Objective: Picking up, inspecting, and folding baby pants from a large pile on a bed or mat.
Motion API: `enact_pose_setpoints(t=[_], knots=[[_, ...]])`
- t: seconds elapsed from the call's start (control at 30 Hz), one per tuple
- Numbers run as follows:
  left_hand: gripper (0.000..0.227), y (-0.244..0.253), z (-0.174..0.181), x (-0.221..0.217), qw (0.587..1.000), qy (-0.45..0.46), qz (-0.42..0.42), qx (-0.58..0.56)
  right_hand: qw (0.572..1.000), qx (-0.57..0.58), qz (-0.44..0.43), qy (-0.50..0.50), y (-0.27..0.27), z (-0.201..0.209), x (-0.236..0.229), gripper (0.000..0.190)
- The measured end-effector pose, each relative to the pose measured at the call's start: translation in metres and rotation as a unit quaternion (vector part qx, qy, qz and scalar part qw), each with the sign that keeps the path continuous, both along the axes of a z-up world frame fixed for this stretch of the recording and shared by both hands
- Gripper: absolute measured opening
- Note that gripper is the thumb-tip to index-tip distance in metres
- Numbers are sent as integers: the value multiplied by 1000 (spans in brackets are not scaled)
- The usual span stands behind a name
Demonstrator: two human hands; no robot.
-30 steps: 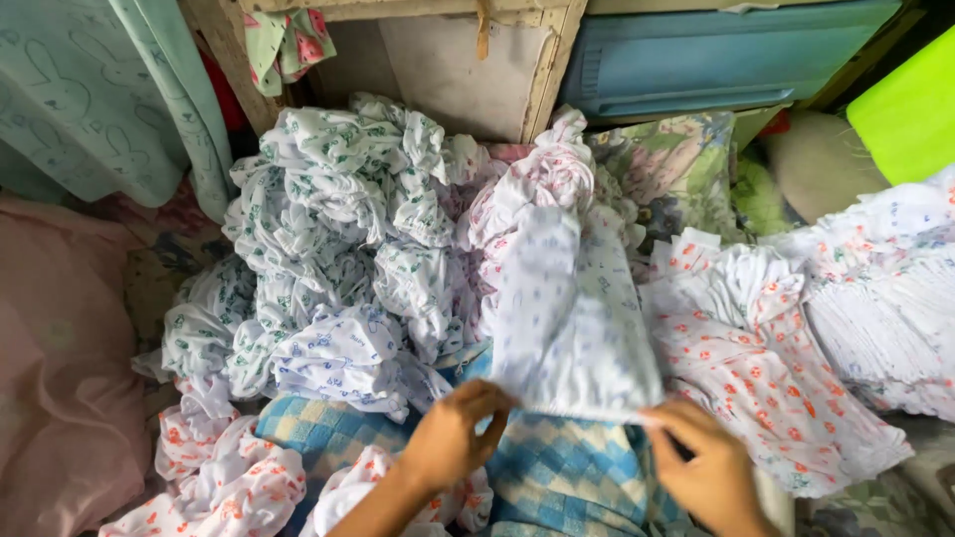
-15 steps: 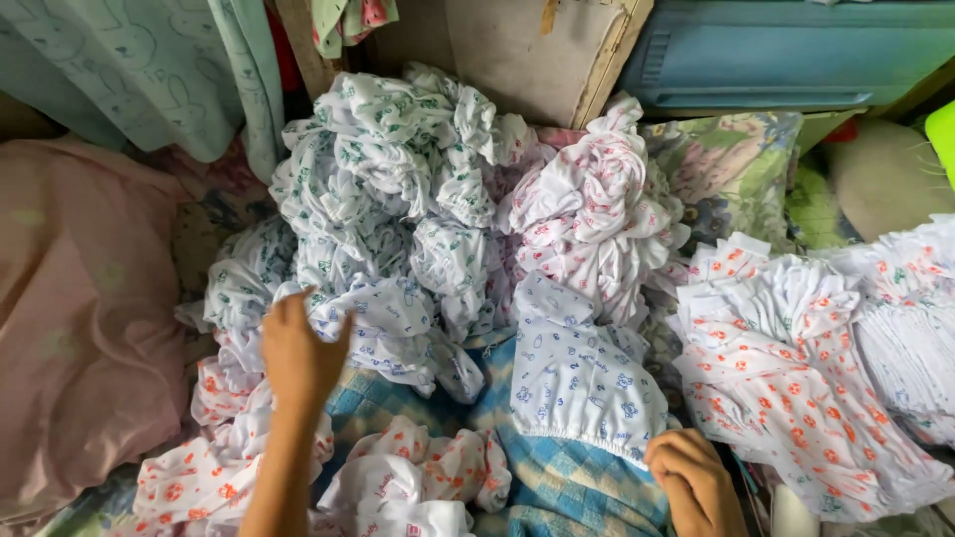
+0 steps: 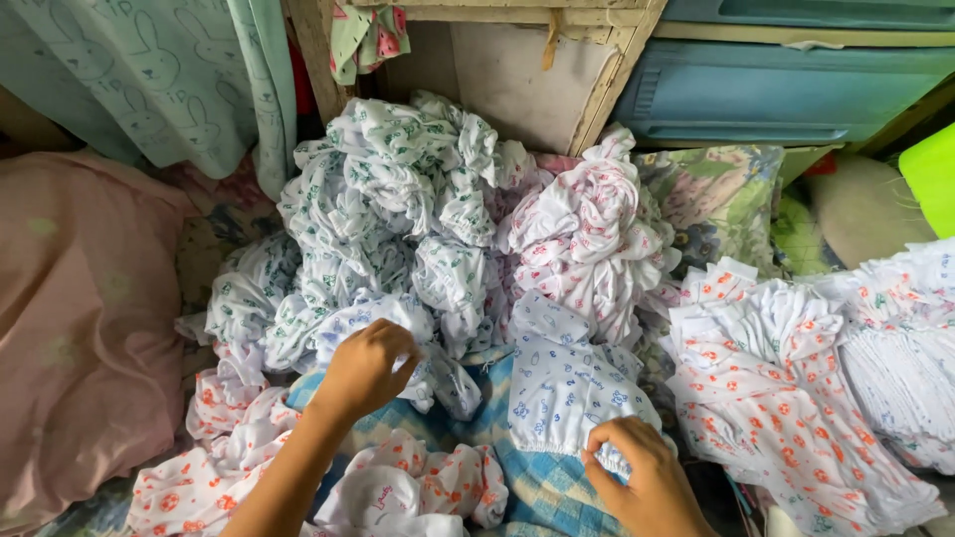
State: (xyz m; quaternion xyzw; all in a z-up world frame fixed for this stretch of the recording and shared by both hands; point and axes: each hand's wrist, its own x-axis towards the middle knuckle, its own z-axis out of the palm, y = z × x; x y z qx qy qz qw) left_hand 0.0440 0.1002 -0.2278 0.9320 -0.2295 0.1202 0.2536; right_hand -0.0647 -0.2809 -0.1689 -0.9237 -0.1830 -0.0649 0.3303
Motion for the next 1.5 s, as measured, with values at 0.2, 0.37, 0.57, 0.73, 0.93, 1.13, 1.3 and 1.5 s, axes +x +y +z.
enact_pose_setpoints(t=[0.2,0.37,0.57,0.73,0.93,1.13,1.3,1.5], knots=[[11,-48,194,-29,972,-65,-117,-194,992,125,-9,3,39,106,20,24],[15,-69,280,-56,944,34,-177,-277,983,115,83,-116,77,190,23,53],[15,-68,294,-66,911,85,-273,-297,951,168,260,-20,69,231,38,30],[24,-58,268,-57,804,224,-423,-354,801,446,348,195,57,236,43,21],[25,-49,271,-52,853,73,-332,-396,881,361,298,73,32,242,45,31],[24,-46,287,-60,903,-120,-331,-244,952,99,285,-46,28,252,37,22],[33,-40,281,-57,914,-194,-341,-101,961,70,234,-130,-2,248,27,22],[32,3,236,-23,910,-382,-157,46,967,-48,143,-207,-37,237,22,18]])
